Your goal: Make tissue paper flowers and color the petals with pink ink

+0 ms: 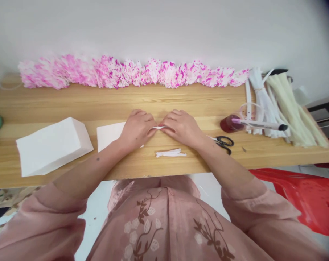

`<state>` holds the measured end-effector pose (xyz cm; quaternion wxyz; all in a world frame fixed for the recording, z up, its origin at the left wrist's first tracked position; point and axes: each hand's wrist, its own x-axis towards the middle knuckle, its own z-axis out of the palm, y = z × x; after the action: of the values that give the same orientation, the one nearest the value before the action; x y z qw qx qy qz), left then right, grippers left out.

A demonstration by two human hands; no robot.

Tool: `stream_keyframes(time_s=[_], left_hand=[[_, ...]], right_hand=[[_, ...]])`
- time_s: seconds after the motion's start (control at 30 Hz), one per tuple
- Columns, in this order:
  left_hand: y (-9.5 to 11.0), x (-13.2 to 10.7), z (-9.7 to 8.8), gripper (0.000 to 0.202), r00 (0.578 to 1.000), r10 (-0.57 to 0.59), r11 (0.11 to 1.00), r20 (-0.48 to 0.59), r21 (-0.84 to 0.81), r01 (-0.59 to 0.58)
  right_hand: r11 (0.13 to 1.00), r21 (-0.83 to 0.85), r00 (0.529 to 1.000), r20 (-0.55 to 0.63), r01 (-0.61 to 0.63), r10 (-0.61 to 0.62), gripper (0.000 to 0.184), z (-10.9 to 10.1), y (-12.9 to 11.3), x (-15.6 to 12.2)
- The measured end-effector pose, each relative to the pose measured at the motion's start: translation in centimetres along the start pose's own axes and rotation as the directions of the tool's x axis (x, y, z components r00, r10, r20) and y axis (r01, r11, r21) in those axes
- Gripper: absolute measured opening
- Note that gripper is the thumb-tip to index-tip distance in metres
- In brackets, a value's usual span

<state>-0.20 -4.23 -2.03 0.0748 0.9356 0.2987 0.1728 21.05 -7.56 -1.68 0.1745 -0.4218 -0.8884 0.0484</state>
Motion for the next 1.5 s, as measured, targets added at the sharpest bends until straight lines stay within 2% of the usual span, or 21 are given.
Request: stream_keyframes(time_s=[0.2, 0.37, 0.53, 0.63, 0.83, 1.07, 1.27, 1.5], left_hand=[[-2.1, 0.0, -1.8, 0.025, 0.983, -0.171, 0.964, -0.065, -0.216, 0.154], [-2.8, -0.3, -2.7, 0.018, 0.973, -0.232, 0.933, 0.017, -0.28, 0.228], [-2.7, -0.3, -2.3, 0.017, 0.98, -0.18, 0.955, 0.085, -0.223, 0.195], [-2.6, -0.2, -2.4, 0.021, 0.984, -0.159, 0.969, 0.079, -0.18, 0.171], [-2.7, -0.2, -2.9, 0.021, 0.984, -0.147, 0.968, 0.097, -0.193, 0.163], [-2.5, -0.2, -1.4, 0.023, 0.989, -0.129, 0.99, 0.077, -0.049, 0.133], [-2.4, -0.4, -2.5, 0.016, 0.975, -0.214, 0.973, -0.062, -0.098, 0.207], [-1.9, -0.5, -2.9, 0.016, 0.993, -0.115, 0.986, -0.004, -0.123, 0.113]], right_hand=[[1.0, 0.004, 1.0, -0.009, 0.002, -0.002, 0.023, 0.2, 0.0, 0.0], [0.999, 0.033, 1.0, 0.0, -0.001, 0.001, 0.023, 0.0, 0.1, 0.0], [0.998, 0.062, 1.0, -0.005, 0.009, -0.008, 0.026, -0.1, 0.4, 0.0], [0.998, 0.06, 1.0, -0.006, -0.004, 0.004, 0.026, -0.2, 0.4, -0.1], [0.999, 0.026, 0.999, 0.015, -0.03, 0.029, 0.025, -0.4, 0.4, -0.2], [0.999, 0.033, 0.999, 0.029, -0.037, 0.036, 0.026, -0.4, 0.3, -0.1], [0.999, 0.016, 0.999, 0.023, -0.043, 0.043, 0.024, -0.4, 0.2, -0.1], [0.998, 0.0, 0.998, 0.023, -0.067, 0.067, 0.022, -0.5, 0.4, -0.3]])
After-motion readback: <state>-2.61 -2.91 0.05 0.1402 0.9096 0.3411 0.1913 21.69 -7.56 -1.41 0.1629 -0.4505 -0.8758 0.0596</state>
